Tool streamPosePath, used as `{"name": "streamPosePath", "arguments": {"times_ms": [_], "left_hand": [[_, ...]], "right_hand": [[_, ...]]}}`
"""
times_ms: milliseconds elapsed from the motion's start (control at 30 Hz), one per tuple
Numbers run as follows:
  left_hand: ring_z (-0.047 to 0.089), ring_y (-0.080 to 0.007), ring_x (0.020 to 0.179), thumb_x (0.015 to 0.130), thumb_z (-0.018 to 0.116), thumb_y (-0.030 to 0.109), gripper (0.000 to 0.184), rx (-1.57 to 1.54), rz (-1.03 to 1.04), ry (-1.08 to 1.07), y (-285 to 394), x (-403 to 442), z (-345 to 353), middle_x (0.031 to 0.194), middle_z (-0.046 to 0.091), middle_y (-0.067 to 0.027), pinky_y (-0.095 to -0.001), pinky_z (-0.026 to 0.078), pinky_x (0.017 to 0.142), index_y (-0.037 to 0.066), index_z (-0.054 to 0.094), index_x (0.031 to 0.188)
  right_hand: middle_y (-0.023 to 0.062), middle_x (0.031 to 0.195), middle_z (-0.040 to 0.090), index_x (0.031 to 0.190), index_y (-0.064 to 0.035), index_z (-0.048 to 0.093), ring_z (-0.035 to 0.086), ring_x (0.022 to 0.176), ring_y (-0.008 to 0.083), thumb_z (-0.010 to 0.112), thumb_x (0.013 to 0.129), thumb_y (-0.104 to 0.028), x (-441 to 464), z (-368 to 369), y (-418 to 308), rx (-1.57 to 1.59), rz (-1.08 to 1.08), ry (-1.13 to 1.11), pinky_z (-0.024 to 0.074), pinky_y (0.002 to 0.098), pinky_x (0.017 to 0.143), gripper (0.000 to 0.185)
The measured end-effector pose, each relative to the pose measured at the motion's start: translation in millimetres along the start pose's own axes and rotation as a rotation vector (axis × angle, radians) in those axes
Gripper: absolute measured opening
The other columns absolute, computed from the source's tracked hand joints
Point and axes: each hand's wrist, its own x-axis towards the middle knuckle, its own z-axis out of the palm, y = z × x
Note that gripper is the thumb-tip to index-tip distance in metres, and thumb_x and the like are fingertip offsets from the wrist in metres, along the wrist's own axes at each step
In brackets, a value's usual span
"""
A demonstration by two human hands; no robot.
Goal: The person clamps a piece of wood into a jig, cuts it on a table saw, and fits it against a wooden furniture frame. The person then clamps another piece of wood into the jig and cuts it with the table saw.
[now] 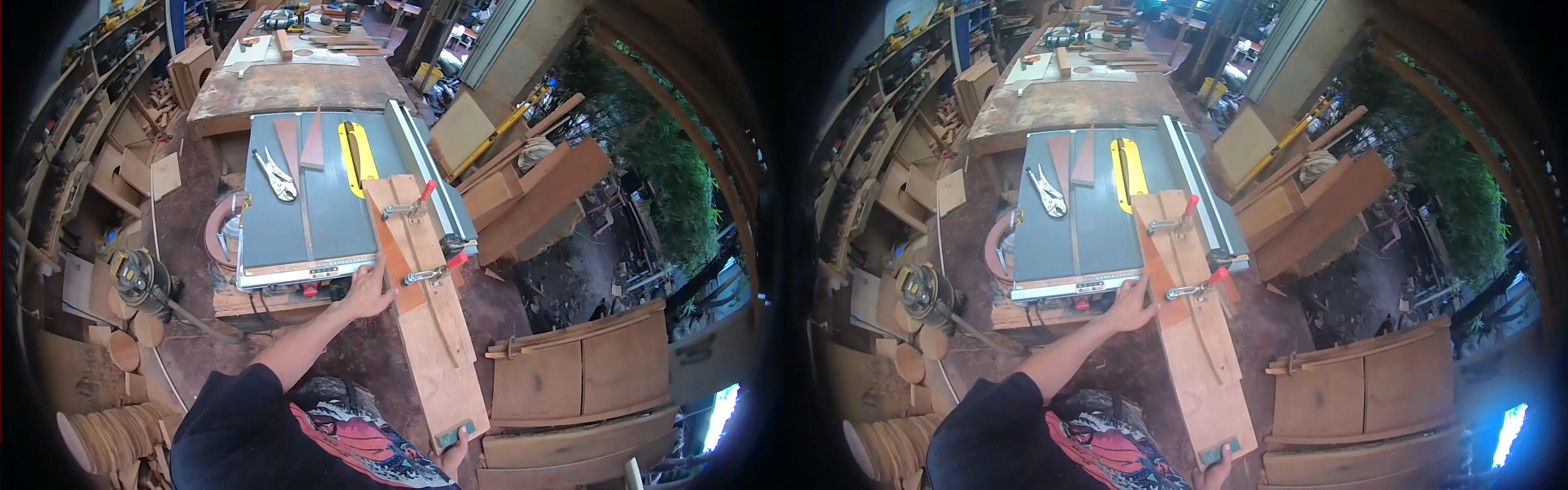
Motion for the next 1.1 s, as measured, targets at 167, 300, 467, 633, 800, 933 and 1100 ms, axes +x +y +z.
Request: {"name": "streamPosePath", "arguments": {"times_ms": [167, 300, 467, 633, 800, 933, 1100], "left_hand": [[0.038, -0.0506, 0.133, 0.091, 0.063, 0.037, 0.094, 0.108, -0.001, -0.037, -13, 20, -9, 0.160, 0.026, -0.0290, -0.0580, 0.025, 0.112, -0.007, 0.011, 0.156], [0.040, -0.0482, 0.131, 0.092, 0.061, 0.039, 0.093, 0.178, -0.027, -0.083, -16, 36, -23, 0.163, 0.022, -0.0261, -0.0550, 0.026, 0.111, -0.005, 0.012, 0.157], [0.041, -0.0466, 0.131, 0.092, 0.060, 0.041, 0.092, 0.203, -0.044, -0.081, -25, 53, -32, 0.164, 0.020, -0.0245, -0.0545, 0.026, 0.110, -0.005, 0.014, 0.157], [0.037, -0.0457, 0.137, 0.093, 0.059, 0.044, 0.091, 0.246, -0.030, -0.036, -39, 69, -30, 0.165, 0.020, -0.0230, -0.0572, 0.022, 0.114, -0.003, 0.015, 0.157], [0.033, -0.0433, 0.142, 0.093, 0.061, 0.042, 0.089, 0.216, -0.039, 0.015, -42, 75, -33, 0.162, 0.026, -0.0227, -0.0601, 0.016, 0.117, 0.000, 0.018, 0.157], [0.035, -0.0403, 0.141, 0.093, 0.065, 0.040, 0.082, 0.129, -0.083, 0.103, -40, 75, -33, 0.148, 0.047, -0.0240, -0.0577, 0.016, 0.118, 0.000, 0.028, 0.155], [0.046, -0.0355, 0.133, 0.094, 0.064, 0.038, 0.066, 0.083, -0.097, 0.281, -47, 80, -23, 0.126, 0.064, -0.0221, -0.0542, 0.021, 0.117, 0.001, 0.046, 0.147]], "right_hand": [[0.0061, 0.119, 0.066, 0.133, -0.0137, 0.054, 0.065, 0.105, 0.0292, 0.070, 0.089, -0.036, 7, 21, 3, 0.029, 0.041, -0.046, 0.0560, 0.0449, 0.082, 0.052], [0.0079, 0.120, 0.064, 0.133, -0.0105, 0.053, 0.063, 0.109, 0.0301, 0.069, 0.090, -0.030, 5, 47, 2, 0.045, 0.087, -0.086, 0.0536, 0.0447, 0.091, 0.050], [0.0088, 0.117, 0.064, 0.132, -0.0088, 0.053, 0.063, 0.108, 0.0293, 0.069, 0.091, -0.030, 9, 67, 4, 0.037, 0.126, -0.098, 0.0529, 0.0444, 0.093, 0.049], [0.0079, 0.114, 0.064, 0.130, -0.0085, 0.055, 0.063, 0.105, 0.0278, 0.070, 0.091, -0.031, 17, 84, 10, 0.039, 0.118, -0.073, 0.0529, 0.0438, 0.090, 0.048], [0.0076, 0.115, 0.063, 0.129, -0.0084, 0.054, 0.063, 0.107, 0.0277, 0.069, 0.091, -0.030, 24, 93, 16, 0.039, 0.082, -0.050, 0.0518, 0.0441, 0.093, 0.046], [0.0082, 0.117, 0.062, 0.130, -0.0083, 0.053, 0.062, 0.109, 0.0273, 0.068, 0.092, -0.029, 22, 106, 17, 0.067, 0.092, -0.049, 0.0500, 0.0437, 0.097, 0.045], [0.0082, 0.117, 0.062, 0.129, -0.0087, 0.054, 0.061, 0.111, 0.0268, 0.068, 0.093, -0.029, 37, 122, 29, 0.058, 0.051, -0.067, 0.0492, 0.0441, 0.099, 0.044]]}}
